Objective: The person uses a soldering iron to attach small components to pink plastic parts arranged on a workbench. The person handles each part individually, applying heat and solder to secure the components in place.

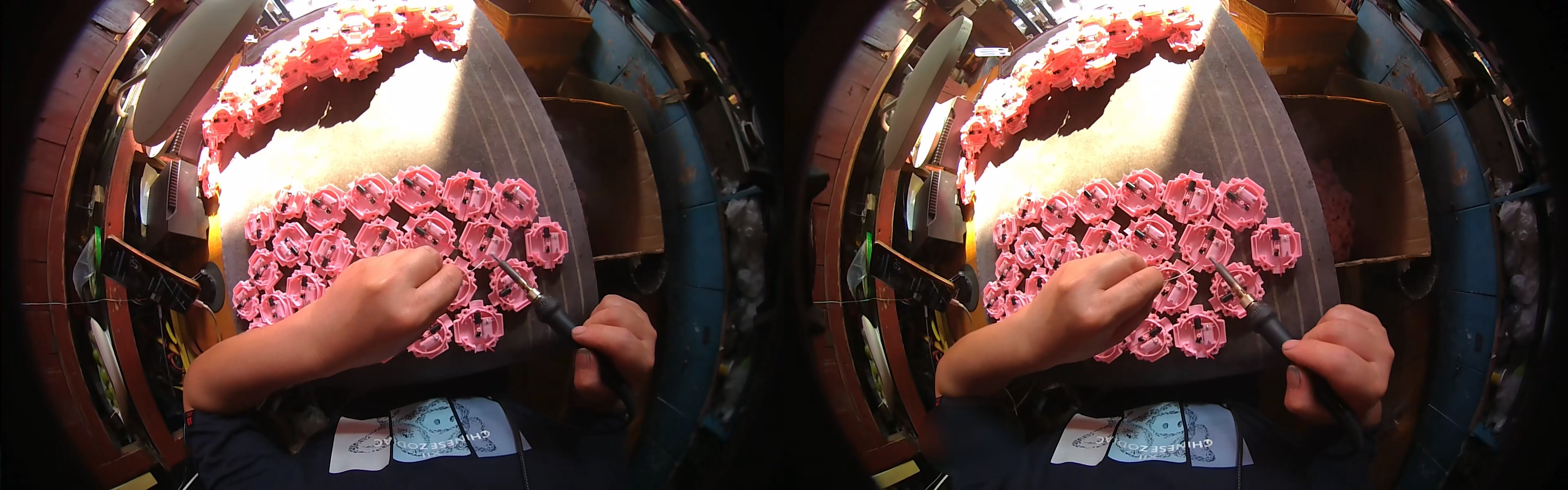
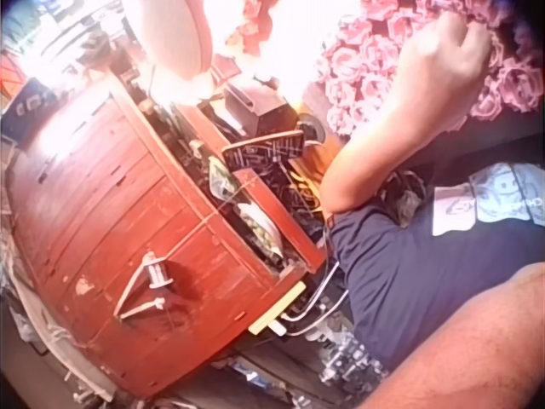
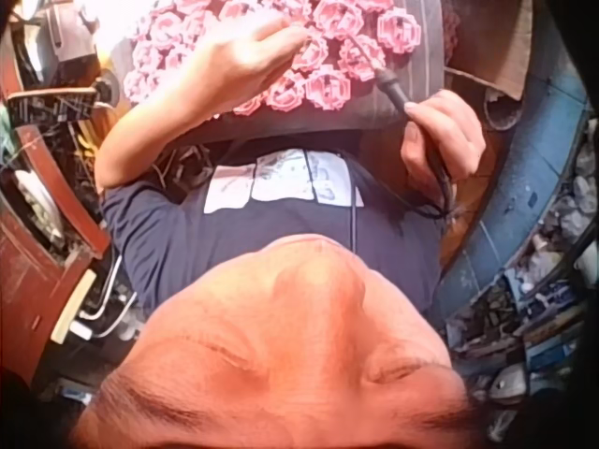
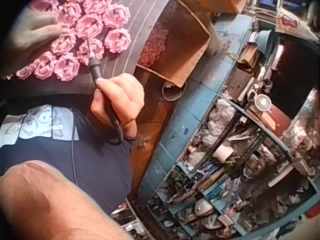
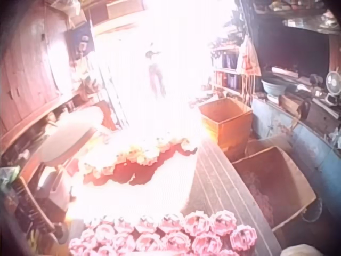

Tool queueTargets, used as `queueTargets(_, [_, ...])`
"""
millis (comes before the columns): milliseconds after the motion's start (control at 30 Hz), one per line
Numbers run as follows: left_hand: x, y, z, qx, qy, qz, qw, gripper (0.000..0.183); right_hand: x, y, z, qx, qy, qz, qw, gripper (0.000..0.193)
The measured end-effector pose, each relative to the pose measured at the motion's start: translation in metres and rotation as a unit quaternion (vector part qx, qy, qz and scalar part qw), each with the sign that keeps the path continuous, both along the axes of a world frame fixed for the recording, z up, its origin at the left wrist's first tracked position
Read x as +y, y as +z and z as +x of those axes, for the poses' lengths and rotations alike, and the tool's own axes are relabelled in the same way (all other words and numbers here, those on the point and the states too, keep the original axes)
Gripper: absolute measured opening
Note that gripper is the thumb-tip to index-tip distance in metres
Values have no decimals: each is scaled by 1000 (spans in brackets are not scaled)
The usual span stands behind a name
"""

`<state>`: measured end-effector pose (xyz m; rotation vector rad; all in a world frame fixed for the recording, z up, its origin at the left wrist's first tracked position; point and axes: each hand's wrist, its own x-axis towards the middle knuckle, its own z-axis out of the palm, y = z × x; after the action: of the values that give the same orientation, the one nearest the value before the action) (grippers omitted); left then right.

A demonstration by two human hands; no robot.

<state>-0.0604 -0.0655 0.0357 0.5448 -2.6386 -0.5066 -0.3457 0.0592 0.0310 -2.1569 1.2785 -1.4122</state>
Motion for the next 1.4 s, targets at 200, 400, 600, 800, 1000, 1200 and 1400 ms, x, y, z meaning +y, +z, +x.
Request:
queueTargets(200, [7,5,1,-3,-18,14,1000,25,14,-7,2,-49,-57,-70,995,26])
queueTargets(400, [15,7,-4,8,-10,31,999,23,31,-12,-3,-44,-66,-66,995,30])
queueTargets(600, [14,4,-13,1,-26,51,998,20,40,-11,-14,-27,-40,-45,998,21])
queueTargets(800, [12,2,-19,11,-38,60,997,21,43,-10,-20,-21,-14,-28,999,22])
queueTargets(1000, [15,-5,-24,-4,-55,49,997,22,41,-15,-16,-36,-44,-53,997,23])
queueTargets(1200, [17,-7,-28,-21,-69,46,996,19,38,-17,-15,-46,-41,-59,996,24])
queueTargets(1400, [16,-8,-32,-34,-70,46,996,18,41,-17,-14,-44,-64,-51,996,24])
